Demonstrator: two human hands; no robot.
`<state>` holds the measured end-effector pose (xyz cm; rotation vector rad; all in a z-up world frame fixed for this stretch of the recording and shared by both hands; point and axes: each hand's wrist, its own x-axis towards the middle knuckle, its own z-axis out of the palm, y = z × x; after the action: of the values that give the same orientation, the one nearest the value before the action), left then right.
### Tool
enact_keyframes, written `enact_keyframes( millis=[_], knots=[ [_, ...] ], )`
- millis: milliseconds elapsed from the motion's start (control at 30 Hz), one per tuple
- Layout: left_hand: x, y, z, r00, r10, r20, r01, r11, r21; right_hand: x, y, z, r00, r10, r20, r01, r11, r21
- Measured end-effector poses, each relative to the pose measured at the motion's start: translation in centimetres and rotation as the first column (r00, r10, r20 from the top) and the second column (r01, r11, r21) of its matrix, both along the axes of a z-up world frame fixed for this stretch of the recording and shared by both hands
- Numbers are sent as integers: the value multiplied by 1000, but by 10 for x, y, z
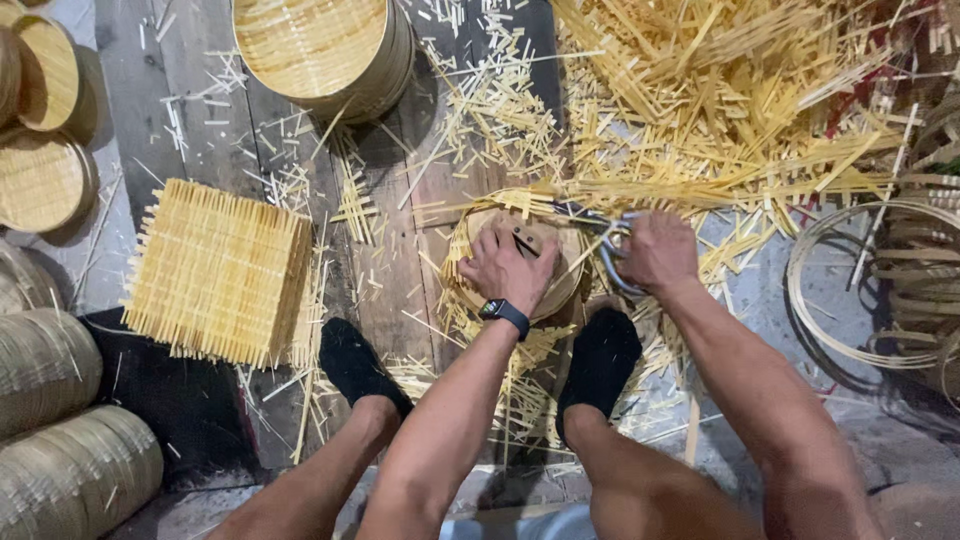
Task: The person assembles a bamboo steamer by placing a circular wooden frame onto a square woven bamboo mat, trimming the excess material from the mat with scissors, and then fitting a circular woven bamboo base into the frame.
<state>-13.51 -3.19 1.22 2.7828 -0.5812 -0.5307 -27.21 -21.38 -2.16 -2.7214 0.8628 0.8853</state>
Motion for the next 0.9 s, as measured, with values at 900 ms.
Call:
enact_keyframes(
  millis=[900],
  knots=[
    [25, 28, 22, 765, -643, 33, 642, 757, -121, -12, -10, -3, 988, 144, 51, -142, 989, -46]
  ],
)
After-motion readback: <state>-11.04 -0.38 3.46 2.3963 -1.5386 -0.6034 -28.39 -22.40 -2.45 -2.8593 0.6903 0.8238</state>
